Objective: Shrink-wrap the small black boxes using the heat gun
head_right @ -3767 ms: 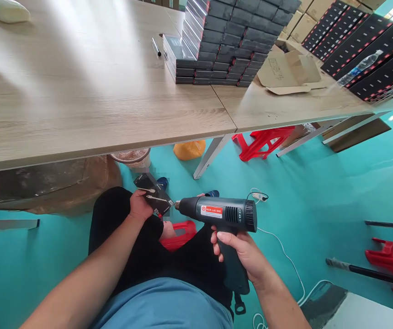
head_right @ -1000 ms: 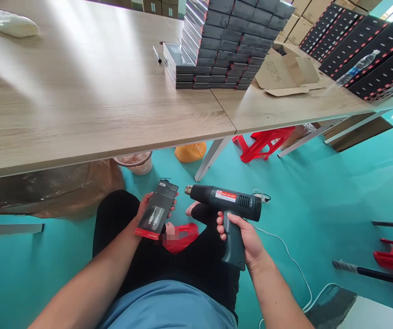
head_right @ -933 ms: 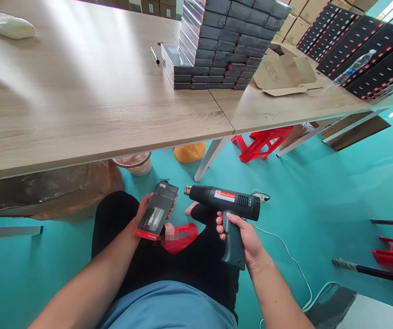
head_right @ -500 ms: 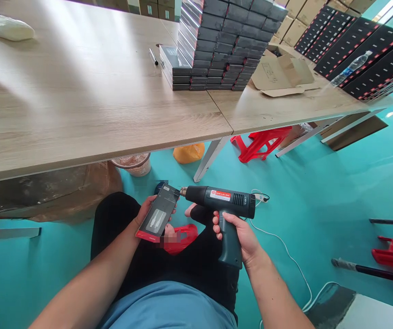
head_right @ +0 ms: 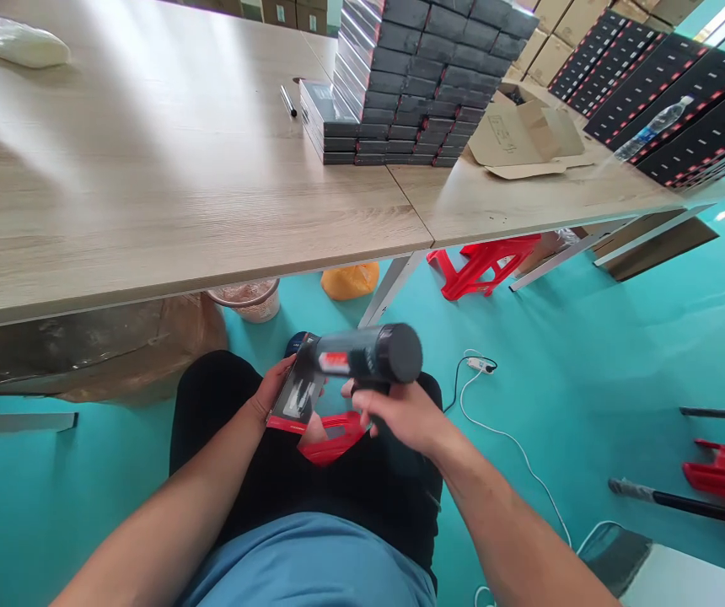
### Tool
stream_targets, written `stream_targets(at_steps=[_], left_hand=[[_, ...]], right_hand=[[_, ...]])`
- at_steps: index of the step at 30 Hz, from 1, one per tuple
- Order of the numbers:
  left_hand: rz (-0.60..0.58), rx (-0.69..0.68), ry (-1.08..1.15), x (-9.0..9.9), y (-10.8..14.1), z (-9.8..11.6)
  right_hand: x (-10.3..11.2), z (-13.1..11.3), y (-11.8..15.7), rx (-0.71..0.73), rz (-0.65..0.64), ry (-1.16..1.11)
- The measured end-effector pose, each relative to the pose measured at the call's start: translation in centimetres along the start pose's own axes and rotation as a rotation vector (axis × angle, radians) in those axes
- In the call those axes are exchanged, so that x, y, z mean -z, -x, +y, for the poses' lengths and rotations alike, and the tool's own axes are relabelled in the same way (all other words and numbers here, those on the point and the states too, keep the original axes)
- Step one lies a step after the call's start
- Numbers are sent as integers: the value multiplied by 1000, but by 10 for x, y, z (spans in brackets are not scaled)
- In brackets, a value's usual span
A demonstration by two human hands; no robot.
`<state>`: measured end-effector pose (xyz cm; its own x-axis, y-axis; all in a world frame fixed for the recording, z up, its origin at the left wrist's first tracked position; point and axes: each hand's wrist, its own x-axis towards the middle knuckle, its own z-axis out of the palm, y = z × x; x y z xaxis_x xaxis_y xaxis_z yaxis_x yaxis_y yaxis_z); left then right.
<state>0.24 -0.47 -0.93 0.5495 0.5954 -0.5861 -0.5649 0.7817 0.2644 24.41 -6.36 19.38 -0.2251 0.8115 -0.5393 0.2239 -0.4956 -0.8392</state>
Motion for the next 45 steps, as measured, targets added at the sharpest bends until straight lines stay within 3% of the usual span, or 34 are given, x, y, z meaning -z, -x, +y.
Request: stream_targets(at_steps=[2, 6, 7, 10, 12, 17, 19, 22, 27, 31, 35, 37, 41, 43, 45], left_hand=[[4, 0, -15, 1, -2, 1], [105, -67, 29, 3, -5, 3], [103, -81, 38, 3, -6, 4], [25, -82, 53, 1, -5, 3], [-13, -84, 59, 0, -3, 3], [-29, -114, 71, 1, -4, 5], [-37, -127, 82, 2, -6, 5], [-33, -131, 82, 2, -6, 5], [-42, -150, 107, -2, -2, 8], [-44, -153, 102, -4, 1, 9], [-37, -163, 118, -4, 2, 9], [-9, -195, 145, -2, -1, 10], [180, -313, 266, 6, -12, 13], [306, -383, 326, 11, -18, 15], [401, -408, 369, 15, -23, 18]], right_hand=[[0, -7, -5, 32, 49, -8], [2, -12, -5, -70, -218, 38], [5, -12, -4, -69, -216, 42], [17, -8, -6, -7, -9, 53], [24, -2, -7, -19, 61, 93], [23, 17, 10, -190, -184, 163], [19, 22, 17, -198, -170, 148], [16, 25, 20, -149, -26, 101], [15, 31, 17, -207, -139, 113], [15, 35, 19, -151, -17, 55], [19, 33, 25, -245, -194, 77], [20, 33, 28, -230, -163, 18], [18, 42, 33, -159, 125, -181], [10, 47, 36, -150, 107, -213], [-4, 52, 37, -132, -21, -189]])
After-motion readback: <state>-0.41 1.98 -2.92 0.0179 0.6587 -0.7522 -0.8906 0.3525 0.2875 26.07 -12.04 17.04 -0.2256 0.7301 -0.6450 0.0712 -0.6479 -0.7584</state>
